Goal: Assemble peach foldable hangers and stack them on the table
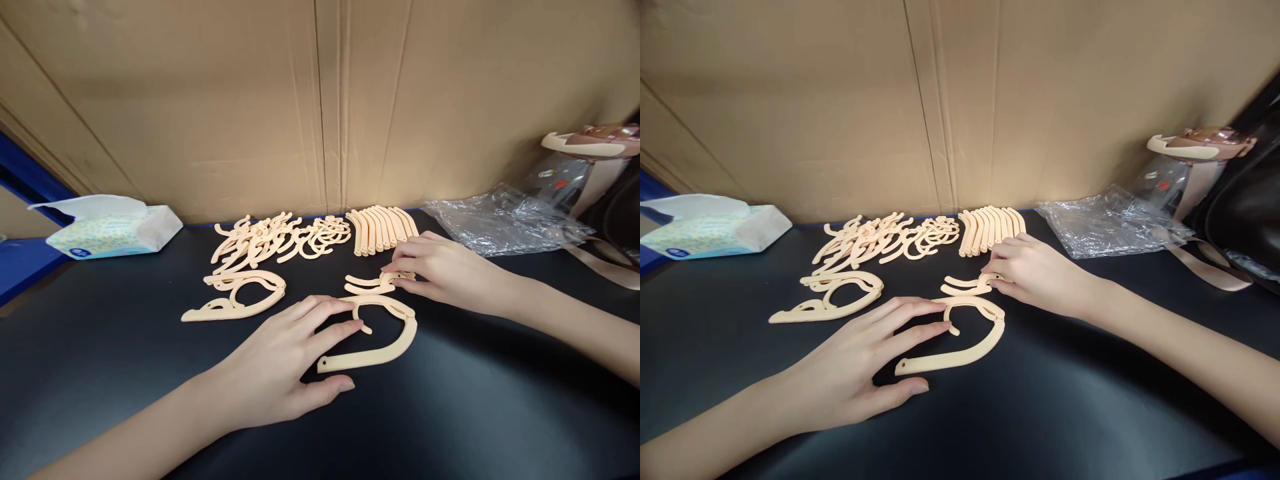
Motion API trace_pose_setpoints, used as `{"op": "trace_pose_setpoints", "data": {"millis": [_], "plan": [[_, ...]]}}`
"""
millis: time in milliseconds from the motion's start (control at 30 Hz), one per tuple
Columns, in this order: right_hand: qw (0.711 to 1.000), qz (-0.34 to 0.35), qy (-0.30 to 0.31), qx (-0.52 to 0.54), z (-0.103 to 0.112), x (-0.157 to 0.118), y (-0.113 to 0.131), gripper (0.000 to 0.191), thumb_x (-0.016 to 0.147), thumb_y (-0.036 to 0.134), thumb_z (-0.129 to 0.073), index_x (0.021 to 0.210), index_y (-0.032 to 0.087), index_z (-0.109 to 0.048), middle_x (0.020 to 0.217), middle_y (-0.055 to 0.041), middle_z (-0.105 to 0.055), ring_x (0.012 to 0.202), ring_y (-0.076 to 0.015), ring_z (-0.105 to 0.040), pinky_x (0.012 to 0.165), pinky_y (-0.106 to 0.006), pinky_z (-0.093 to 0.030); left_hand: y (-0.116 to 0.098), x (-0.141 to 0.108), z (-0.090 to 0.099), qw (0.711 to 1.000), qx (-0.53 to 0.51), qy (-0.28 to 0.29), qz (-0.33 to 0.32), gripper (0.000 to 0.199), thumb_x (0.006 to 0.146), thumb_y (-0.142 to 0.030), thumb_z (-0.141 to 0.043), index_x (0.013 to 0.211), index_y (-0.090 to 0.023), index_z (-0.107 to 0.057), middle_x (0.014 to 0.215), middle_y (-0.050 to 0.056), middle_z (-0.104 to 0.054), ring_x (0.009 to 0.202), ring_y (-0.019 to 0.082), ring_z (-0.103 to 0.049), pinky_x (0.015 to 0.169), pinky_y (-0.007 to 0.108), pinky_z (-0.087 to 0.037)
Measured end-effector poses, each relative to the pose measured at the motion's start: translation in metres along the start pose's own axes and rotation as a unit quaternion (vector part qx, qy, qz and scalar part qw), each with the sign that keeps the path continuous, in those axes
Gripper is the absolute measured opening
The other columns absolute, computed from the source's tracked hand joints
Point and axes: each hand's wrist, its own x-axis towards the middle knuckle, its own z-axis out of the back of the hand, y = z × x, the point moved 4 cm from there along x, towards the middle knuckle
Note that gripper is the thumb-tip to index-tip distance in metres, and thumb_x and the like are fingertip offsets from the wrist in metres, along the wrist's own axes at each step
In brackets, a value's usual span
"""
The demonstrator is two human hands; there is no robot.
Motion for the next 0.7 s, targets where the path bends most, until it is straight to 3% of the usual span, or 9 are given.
{"op": "trace_pose_setpoints", "data": {"millis": [233,467,567,700], "plan": [[0.997,-0.057,-0.037,0.045,0.004,-0.001,0.003,0.018,0.092,0.022,-0.054,0.095,0.017,-0.07,0.087,-0.0042,-0.069,0.081,-0.0198,-0.061,0.08,-0.036,-0.044,-0.001,0.0,0.0,1.0,-0.01,-0.005,-0.004,0.053,0.09,-0.036,-0.06,0.138,-0.019,-0.045,0.141,0.009,-0.048,0.127,0.024,-0.045,0.104,0.037,-0.045],[0.975,-0.089,-0.135,0.151,0.018,0.001,0.011,0.018,0.092,0.029,-0.056,0.09,0.021,-0.071,0.08,-0.0028,-0.071,0.076,-0.0181,-0.063,0.074,-0.033,-0.047,-0.002,-0.002,0.001,0.999,-0.033,-0.035,-0.024,0.052,0.091,-0.034,-0.059,0.138,-0.02,-0.044,0.139,0.011,-0.05,0.125,0.024,-0.049,0.101,0.037,-0.048],[0.941,-0.142,-0.145,0.271,0.015,0.0,0.02,0.018,0.089,0.037,-0.061,0.089,0.021,-0.072,0.082,-0.002,-0.071,0.076,-0.0167,-0.064,0.071,-0.029,-0.049,-0.007,-0.005,0.006,0.993,-0.002,-0.102,-0.051,0.036,0.093,-0.026,-0.055,0.128,-0.018,-0.053,0.129,0.01,-0.058,0.119,0.022,-0.053,0.098,0.034,-0.047],[0.862,-0.185,-0.078,0.465,-0.003,0.001,0.039,0.019,0.082,0.039,-0.068,0.083,0.02,-0.072,0.08,-0.0006,-0.071,0.074,-0.0145,-0.064,0.07,-0.027,-0.05,-0.017,-0.006,0.012,0.971,0.123,-0.191,-0.077,0.031,0.09,-0.009,-0.054,0.12,-0.015,-0.056,0.12,0.007,-0.064,0.117,0.021,-0.053,0.101,0.035,-0.041]]}}
